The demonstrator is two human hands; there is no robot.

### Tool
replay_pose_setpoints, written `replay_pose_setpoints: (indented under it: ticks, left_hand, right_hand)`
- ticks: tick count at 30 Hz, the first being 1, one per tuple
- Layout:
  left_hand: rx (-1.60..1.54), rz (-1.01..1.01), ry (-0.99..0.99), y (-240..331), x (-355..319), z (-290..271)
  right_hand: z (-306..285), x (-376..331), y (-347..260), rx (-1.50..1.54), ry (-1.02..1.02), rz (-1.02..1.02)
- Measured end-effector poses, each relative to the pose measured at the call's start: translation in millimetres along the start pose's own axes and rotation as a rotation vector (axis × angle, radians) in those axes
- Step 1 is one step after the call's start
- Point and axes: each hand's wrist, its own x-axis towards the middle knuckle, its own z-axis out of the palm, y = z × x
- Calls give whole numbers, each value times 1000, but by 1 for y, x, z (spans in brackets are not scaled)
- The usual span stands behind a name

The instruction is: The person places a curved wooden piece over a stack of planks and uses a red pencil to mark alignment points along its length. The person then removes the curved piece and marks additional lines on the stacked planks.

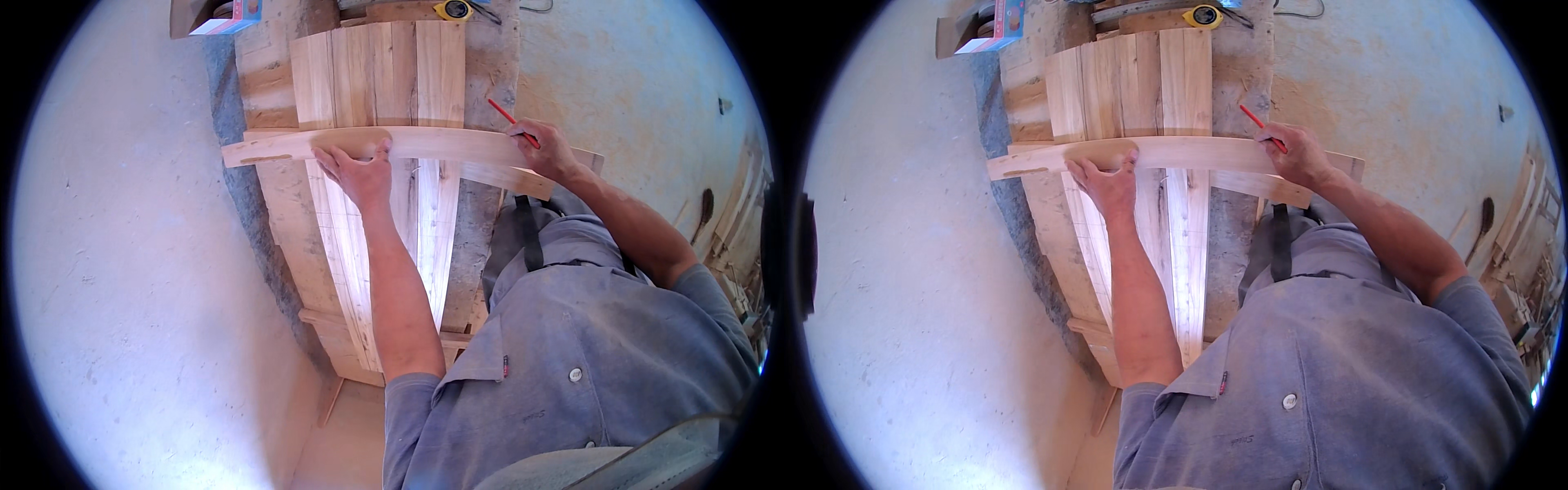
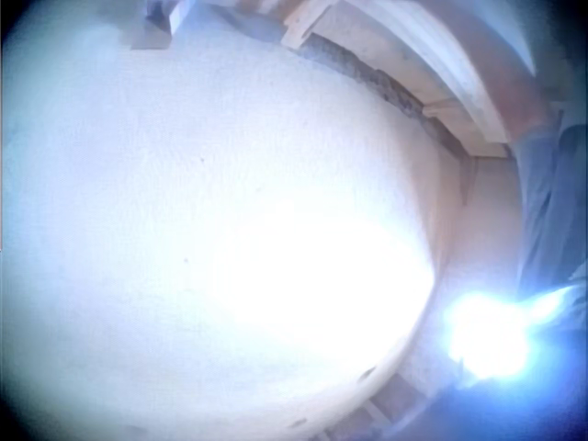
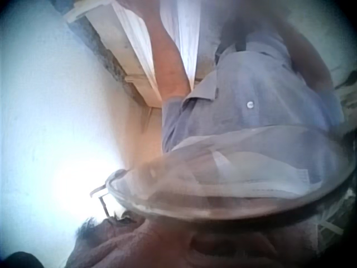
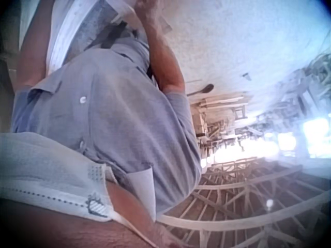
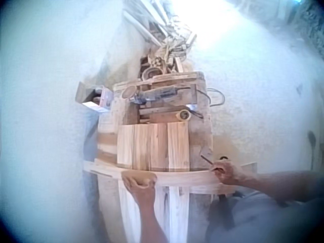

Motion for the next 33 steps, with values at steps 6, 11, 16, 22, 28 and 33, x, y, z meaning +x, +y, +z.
replay_pose_setpoints:
  ticks: [6,11,16,22,28,33]
  left_hand:
    - [9,14,4,-3,2,1]
    - [9,29,11,-5,3,2]
    - [-1,31,1,-4,4,2]
    - [21,17,-18,-3,3,-2]
    - [195,-36,-111,15,6,-14]
    - [267,-67,-184,28,5,-21]
  right_hand:
    - [0,1,1,19,-10,29]
    - [-1,2,-1,12,-1,16]
    - [-1,1,1,10,5,-3]
    - [1,2,2,20,11,-22]
    - [-1,2,0,-1,10,-19]
    - [1,2,3,17,17,-35]
